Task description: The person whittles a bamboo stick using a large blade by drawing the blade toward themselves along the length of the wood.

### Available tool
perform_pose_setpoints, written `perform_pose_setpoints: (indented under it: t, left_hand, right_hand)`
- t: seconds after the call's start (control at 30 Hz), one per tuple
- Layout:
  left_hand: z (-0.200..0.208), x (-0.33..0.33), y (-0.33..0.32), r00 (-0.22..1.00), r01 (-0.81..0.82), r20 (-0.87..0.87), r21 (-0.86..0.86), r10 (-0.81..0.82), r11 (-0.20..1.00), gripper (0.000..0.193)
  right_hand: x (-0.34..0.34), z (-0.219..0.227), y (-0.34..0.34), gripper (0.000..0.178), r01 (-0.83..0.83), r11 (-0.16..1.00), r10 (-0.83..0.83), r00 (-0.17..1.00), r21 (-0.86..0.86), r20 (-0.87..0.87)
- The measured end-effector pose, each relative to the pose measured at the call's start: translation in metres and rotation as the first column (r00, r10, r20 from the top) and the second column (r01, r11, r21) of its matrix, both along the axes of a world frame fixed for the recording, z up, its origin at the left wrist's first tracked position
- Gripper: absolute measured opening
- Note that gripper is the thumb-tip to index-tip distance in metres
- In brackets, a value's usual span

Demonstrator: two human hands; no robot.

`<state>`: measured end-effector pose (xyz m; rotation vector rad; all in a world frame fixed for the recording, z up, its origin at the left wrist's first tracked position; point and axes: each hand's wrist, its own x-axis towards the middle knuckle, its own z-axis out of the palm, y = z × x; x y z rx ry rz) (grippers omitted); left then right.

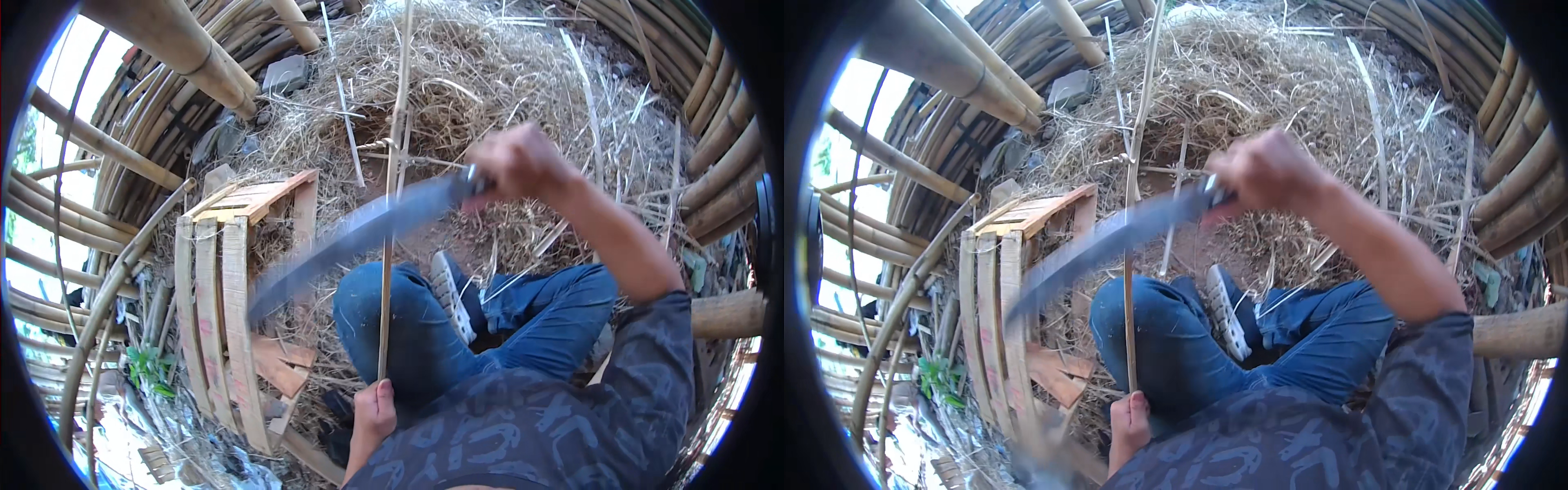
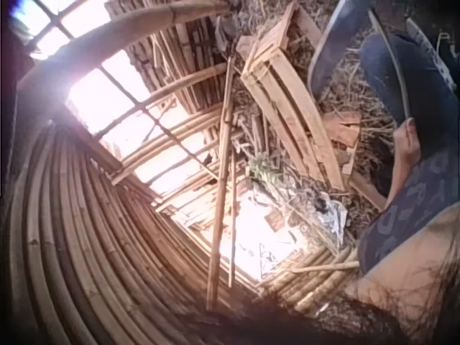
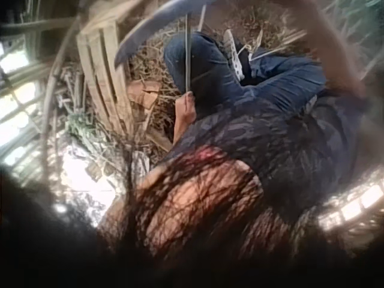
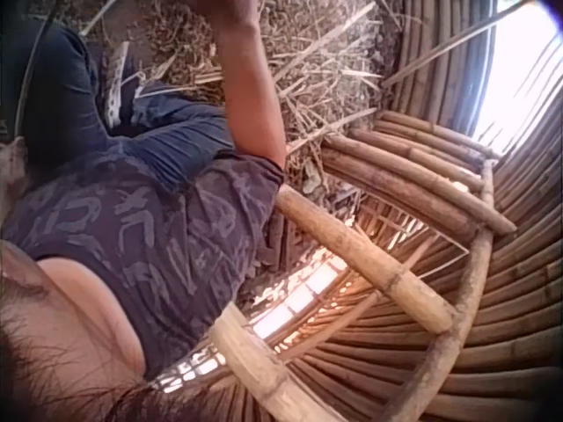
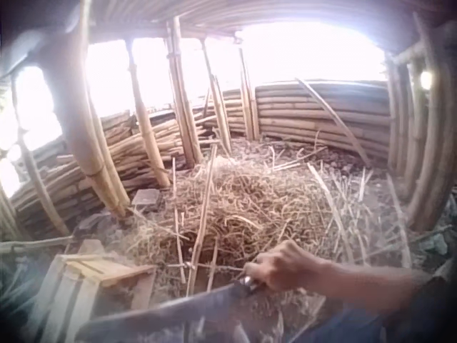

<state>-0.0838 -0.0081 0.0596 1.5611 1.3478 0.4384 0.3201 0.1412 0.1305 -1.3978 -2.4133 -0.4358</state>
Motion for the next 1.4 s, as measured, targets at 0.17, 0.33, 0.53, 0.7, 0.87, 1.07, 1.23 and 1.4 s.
perform_pose_setpoints:
  t: [0.17, 0.33, 0.53, 0.7, 0.87, 1.07, 1.23, 1.4]
  left_hand:
    - [-0.01, 0.005, 0.0, 0.987, -0.047, 0.151, -0.061, 0.055, 0.997, 0.044]
    - [-0.004, -0.003, -0.003, 0.998, -0.057, 0.015, -0.043, 0.057, 0.997, 0.045]
    - [-0.01, 0.0, 0.002, 0.989, -0.093, 0.106, -0.113, 0.105, 0.989, 0.043]
    - [-0.004, -0.007, 0.0, 0.989, -0.063, 0.121, -0.157, 0.082, 0.986, 0.044]
    - [-0.015, -0.002, 0.004, 0.97, -0.024, 0.236, -0.126, 0.054, 0.992, 0.042]
    - [-0.01, -0.008, 0.001, 0.979, -0.04, 0.193, -0.15, 0.069, 0.988, 0.044]
    - [0.0, -0.009, 0.005, 0.96, -0.047, 0.257, -0.254, 0.114, 0.966, 0.044]
    - [0.015, -0.035, 0.021, 0.998, 0.016, 0.067, -0.181, -0.003, 0.983, 0.042]
  right_hand:
    - [0.018, -0.017, -0.009, 0.052, 0.156, 0.983, -0.165, 0.982, -0.099, -0.09]
    - [-0.009, 0.0, -0.005, 0.054, -0.086, 0.986, 0.096, 0.993, 0.144, -0.063]
    - [0.005, -0.008, -0.007, 0.05, 0.161, 0.987, -0.162, 0.982, -0.01, -0.098]
    - [0.024, -0.01, 0.023, 0.054, 0.049, 0.993, -0.032, 0.988, 0.108, -0.153]
    - [0.067, -0.013, 0.027, 0.047, 0.305, 0.943, -0.273, 0.937, 0.13, -0.218]
    - [0.027, 0.0, 0.017, 0.047, -0.045, 0.993, 0.06, 0.989, 0.11, -0.133]
    - [0.114, -0.022, 0.032, 0.061, 0.602, 0.717, -0.697, 0.612, -0.351, -0.373]
    - [0.081, -0.058, -0.058, 0.06, 0.367, 0.713, -0.634, -0.026, -0.597, -0.773]
